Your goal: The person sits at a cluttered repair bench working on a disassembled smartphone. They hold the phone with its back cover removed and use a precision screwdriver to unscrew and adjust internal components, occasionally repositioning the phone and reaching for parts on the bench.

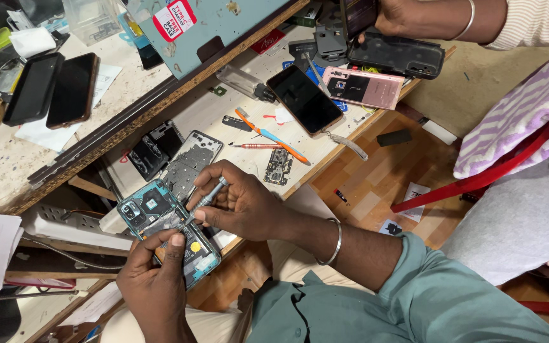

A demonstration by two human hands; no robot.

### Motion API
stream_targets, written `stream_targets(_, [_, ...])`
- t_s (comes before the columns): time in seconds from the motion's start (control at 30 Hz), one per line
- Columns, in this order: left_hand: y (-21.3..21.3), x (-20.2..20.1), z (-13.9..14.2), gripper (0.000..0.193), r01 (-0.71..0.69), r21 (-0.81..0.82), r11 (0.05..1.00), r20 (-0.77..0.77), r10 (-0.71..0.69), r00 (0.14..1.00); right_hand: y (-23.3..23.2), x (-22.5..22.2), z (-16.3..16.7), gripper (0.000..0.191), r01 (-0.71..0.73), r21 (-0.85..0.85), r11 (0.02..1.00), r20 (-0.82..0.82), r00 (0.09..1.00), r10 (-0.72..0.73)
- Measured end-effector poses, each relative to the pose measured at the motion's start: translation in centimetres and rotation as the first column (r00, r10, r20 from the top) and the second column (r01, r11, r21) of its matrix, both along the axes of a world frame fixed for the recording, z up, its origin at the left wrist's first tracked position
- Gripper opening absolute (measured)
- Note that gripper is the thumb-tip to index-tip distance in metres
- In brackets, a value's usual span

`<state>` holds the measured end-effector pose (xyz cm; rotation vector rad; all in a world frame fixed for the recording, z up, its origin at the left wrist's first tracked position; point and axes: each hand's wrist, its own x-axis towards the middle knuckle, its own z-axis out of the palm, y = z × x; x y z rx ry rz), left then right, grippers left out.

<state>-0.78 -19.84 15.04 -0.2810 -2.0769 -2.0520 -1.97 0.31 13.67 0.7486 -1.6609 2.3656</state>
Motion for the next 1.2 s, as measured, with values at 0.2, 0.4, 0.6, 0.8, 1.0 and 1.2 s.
stream_targets(0.2, [0.9,-0.2,0.0,0.035,0.03,0.086,0.996,-0.014,-0.029,0.999,0.7,-0.4,-0.2,0.045,0.085,-0.04,0.996,0.014,0.996,-0.084])
stream_targets(0.4, [0.6,-0.4,1.3,0.061,-0.022,0.092,0.996,0.005,0.021,1.0,0.4,-0.7,0.3,0.046,0.114,-0.064,0.991,0.026,0.993,-0.113])
stream_targets(0.6, [-1.1,-0.6,1.6,0.063,-0.009,0.245,0.97,0.094,-0.015,0.995,-0.6,-0.7,0.1,0.05,0.151,0.005,0.989,0.071,0.986,-0.151])
stream_targets(0.8, [-6.5,-1.2,3.5,0.041,0.006,0.021,1.0,0.216,-0.01,0.976,-4.8,0.1,3.6,0.055,0.229,-0.154,0.961,0.05,0.973,-0.224])
stream_targets(1.0, [-8.6,0.8,6.1,0.026,0.056,-0.205,0.977,-0.087,-0.075,0.993,-7.2,2.5,8.6,0.044,0.399,0.177,0.9,-0.28,0.897,-0.342])
stream_targets(1.2, [-8.4,2.0,7.9,0.019,0.06,-0.214,0.975,-0.128,-0.089,0.988,-8.9,4.0,10.4,0.047,0.52,0.358,0.775,-0.526,0.799,-0.292])
